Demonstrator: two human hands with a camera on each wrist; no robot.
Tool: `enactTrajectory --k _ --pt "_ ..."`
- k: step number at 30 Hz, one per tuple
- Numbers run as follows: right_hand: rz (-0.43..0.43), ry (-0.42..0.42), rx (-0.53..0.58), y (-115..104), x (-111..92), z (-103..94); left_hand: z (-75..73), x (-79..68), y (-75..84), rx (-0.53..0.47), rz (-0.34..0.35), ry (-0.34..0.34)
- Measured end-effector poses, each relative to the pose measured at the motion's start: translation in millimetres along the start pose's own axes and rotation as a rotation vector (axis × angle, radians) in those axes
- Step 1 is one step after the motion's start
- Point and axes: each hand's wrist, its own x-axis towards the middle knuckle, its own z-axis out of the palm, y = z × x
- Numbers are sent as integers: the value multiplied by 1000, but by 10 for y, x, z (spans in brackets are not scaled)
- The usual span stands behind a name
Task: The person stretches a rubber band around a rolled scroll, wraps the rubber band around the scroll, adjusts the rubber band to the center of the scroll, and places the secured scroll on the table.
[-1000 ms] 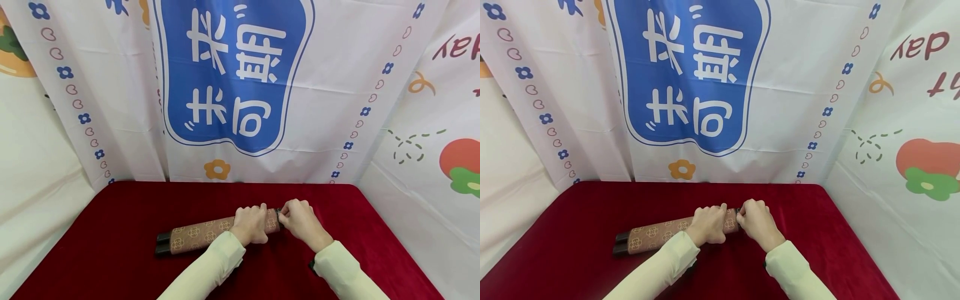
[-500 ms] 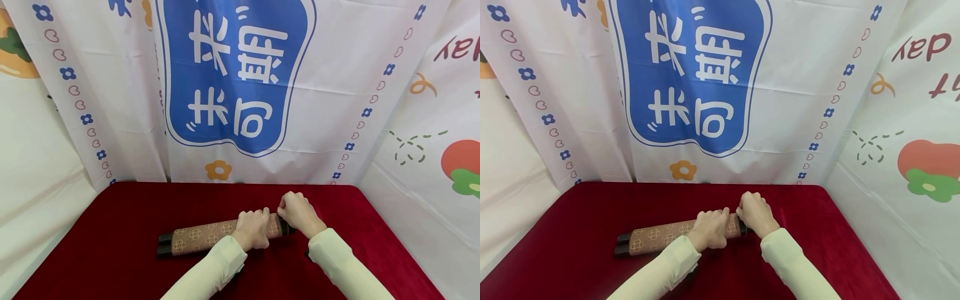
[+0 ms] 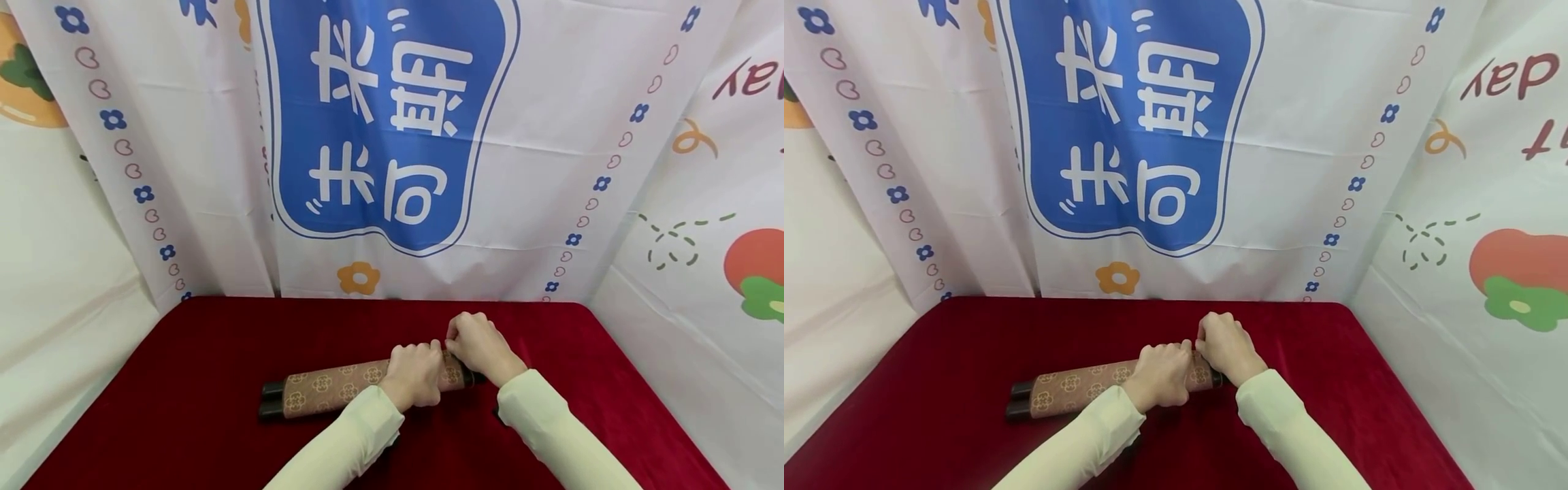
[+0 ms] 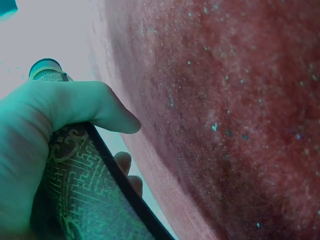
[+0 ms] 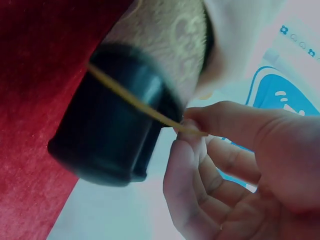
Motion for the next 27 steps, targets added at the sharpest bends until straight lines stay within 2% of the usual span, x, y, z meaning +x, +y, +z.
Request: enactTrajectory --k 9,17,27 --pt "19 -2 31 -79 -190 8 -38 64 -75 -58 -32 -17" --pt "53 37 71 -78 -371 53 -79 80 -85 -32 -40 -21" --pt "11 71 75 -93 -341 123 -15 95 -73 -67 -27 -34"
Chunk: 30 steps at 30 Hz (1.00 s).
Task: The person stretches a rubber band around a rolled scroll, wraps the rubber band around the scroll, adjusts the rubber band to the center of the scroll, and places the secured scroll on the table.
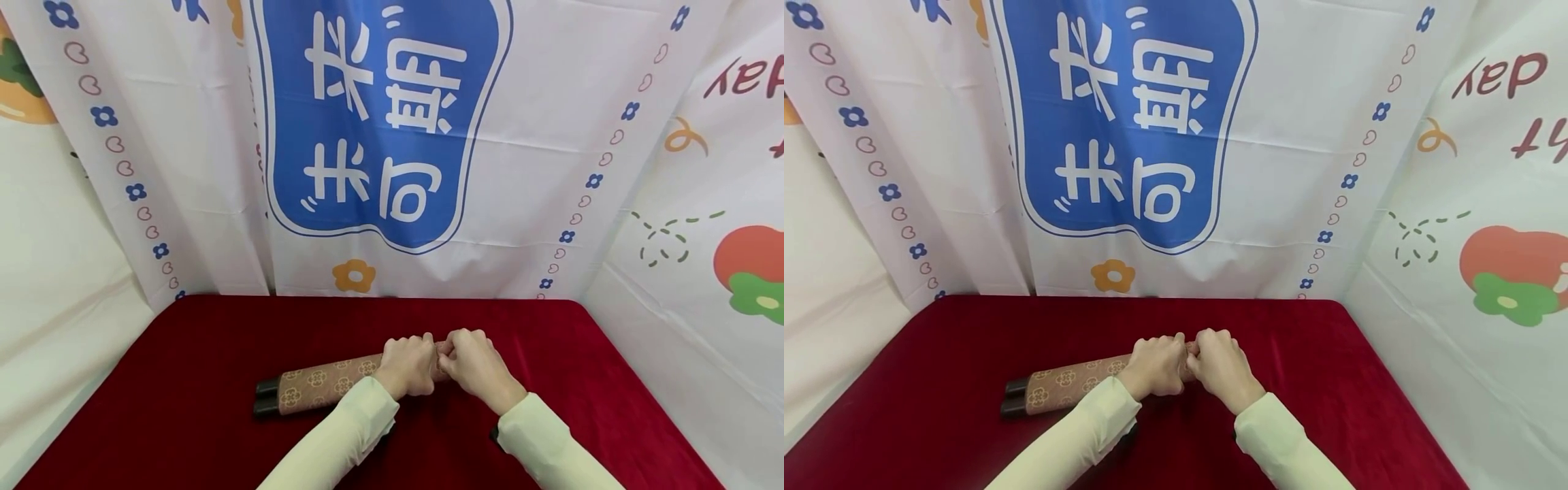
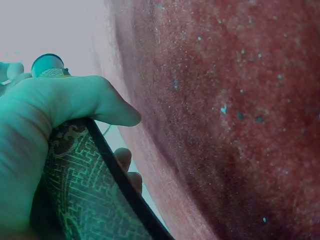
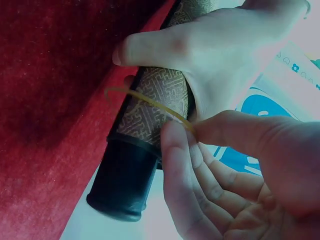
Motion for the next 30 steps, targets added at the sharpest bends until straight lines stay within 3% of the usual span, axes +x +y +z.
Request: enactTrajectory --k 7,13,23,30 --pt "17 37 -43 -2 62 -36 26 5 31 -8 -2 -31" --pt "26 38 -13 -8 60 -79 29 3 50 14 -3 -35" --pt "9 56 201 -52 70 -233 63 32 14 -20 -2 -47" --pt "40 68 266 -95 76 -327 68 60 19 -63 -1 1"
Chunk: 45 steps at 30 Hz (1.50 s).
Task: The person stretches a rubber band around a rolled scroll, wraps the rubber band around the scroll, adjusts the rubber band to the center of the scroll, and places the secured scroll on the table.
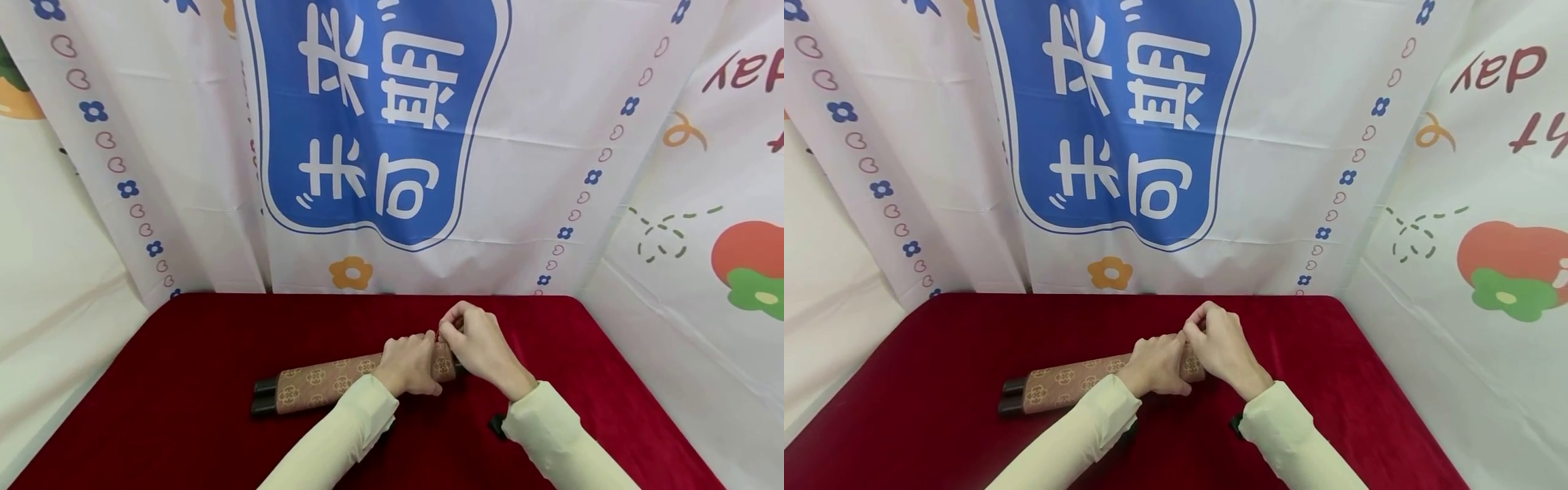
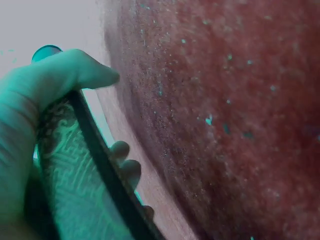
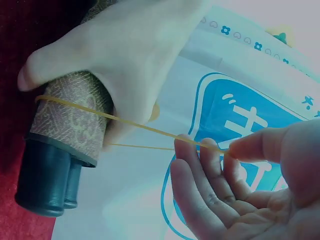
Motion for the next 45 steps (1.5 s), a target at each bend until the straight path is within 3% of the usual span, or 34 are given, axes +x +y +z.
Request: enactTrajectory --k 11,17,23,27,33,37,41,45 --pt "60 -52 134 -37 -89 -81 47 101 15 -61 5 -1" --pt "31 -116 148 -124 -269 -157 44 130 -12 -78 39 -4" --pt "-69 -148 53 -187 -558 -209 43 160 -62 -139 70 7" --pt "-143 -172 21 -181 -811 -220 13 198 -136 -177 52 17" --pt "-91 -328 -53 -2 -1070 -176 -121 278 -336 -202 -2 -34" --pt "-111 -365 -185 284 -1100 -117 -334 290 -517 -246 -10 -104" --pt "-257 -299 -340 566 -1016 -57 -554 265 -682 -309 -5 -130" --pt "-376 -220 -503 669 -906 46 -684 225 -750 -401 -7 -130"
